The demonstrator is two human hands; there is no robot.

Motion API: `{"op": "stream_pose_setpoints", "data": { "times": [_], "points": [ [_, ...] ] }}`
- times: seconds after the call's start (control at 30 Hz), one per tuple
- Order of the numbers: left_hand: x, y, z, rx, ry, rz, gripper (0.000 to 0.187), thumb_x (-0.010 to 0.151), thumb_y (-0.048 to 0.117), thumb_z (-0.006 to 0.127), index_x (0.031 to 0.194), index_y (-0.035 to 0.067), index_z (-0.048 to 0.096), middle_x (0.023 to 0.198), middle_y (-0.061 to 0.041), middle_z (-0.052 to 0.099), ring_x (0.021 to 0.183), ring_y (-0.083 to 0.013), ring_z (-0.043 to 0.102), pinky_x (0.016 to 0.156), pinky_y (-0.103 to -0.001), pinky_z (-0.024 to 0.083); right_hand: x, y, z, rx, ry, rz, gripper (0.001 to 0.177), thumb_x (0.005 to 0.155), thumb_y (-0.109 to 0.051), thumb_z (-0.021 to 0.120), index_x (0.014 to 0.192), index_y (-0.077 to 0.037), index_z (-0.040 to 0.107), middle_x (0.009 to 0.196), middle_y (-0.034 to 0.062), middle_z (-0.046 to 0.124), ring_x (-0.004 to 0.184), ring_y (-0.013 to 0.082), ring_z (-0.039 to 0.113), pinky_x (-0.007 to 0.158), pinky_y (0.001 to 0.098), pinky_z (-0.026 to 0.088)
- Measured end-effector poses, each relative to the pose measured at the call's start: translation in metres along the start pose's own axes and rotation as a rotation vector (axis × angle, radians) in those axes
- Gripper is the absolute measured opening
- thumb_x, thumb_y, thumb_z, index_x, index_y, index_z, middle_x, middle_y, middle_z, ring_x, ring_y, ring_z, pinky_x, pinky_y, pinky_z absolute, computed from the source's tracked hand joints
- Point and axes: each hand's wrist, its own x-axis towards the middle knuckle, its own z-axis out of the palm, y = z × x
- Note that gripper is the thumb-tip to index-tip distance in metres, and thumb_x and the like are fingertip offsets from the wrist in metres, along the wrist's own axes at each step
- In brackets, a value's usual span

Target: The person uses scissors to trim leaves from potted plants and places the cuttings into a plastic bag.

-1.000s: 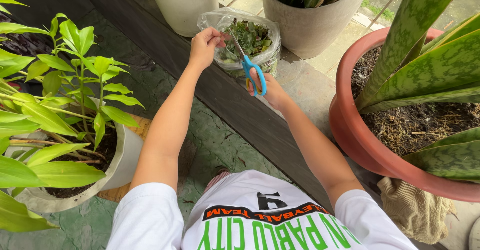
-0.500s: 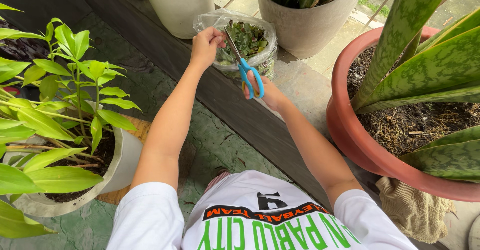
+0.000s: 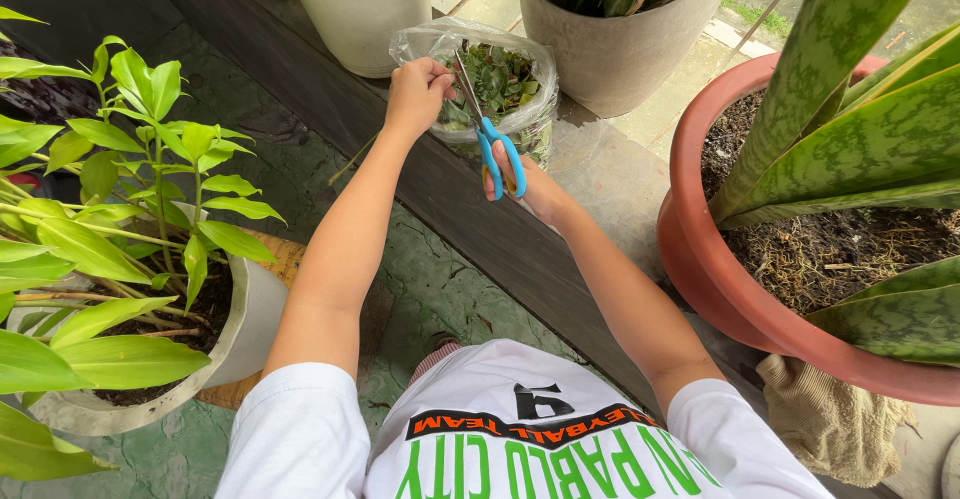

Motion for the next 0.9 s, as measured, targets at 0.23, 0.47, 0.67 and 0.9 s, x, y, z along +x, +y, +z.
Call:
{"op": "stream_pose_setpoints", "data": {
  "times": [0.23,0.47,0.67,0.9],
  "points": [
    [0.004,0.004,-0.004,0.073,-0.008,-0.017,0.011,0.092,0.007,0.069,0.092,-0.002,0.073,0.073,-0.010,0.077,0.067,-0.0147,0.076,0.065,-0.029,0.057,0.019,0.027,-0.009,0.008,0.131,-0.027,0.068,0.100,-0.068,0.055,0.072,-0.007,0.059,0.068,0.0069,0.058,0.066,0.0145,0.052,0.072,0.0314,0.043],
    [0.011,0.007,-0.003,0.130,0.044,0.017,0.010,0.091,0.007,0.070,0.092,-0.001,0.074,0.073,-0.010,0.077,0.067,-0.0168,0.077,0.066,-0.031,0.057,-0.007,-0.001,0.001,-0.183,0.193,0.055,0.064,0.088,-0.070,0.060,0.071,-0.009,0.061,0.068,-0.0014,0.060,0.070,0.0112,0.062,0.066,0.0299,0.051],
    [0.011,0.014,0.001,0.146,-0.038,0.104,0.009,0.090,0.007,0.070,0.093,0.000,0.075,0.074,-0.011,0.077,0.070,-0.0173,0.077,0.069,-0.031,0.058,-0.005,-0.014,0.001,-0.420,0.261,0.121,0.068,0.085,-0.072,0.064,0.067,-0.006,0.064,0.063,0.0023,0.060,0.060,0.0128,0.058,0.059,0.0309,0.047],
    [0.000,0.011,-0.027,-0.012,-0.295,-0.059,0.013,0.093,0.011,0.070,0.102,0.003,0.067,0.074,-0.006,0.073,0.070,-0.0124,0.074,0.065,-0.028,0.059,0.007,-0.003,-0.010,-0.159,0.277,0.057,0.064,0.088,-0.070,0.061,0.066,-0.010,0.061,0.063,-0.0001,0.059,0.063,0.0124,0.054,0.065,0.0322,0.042]
  ]
}}
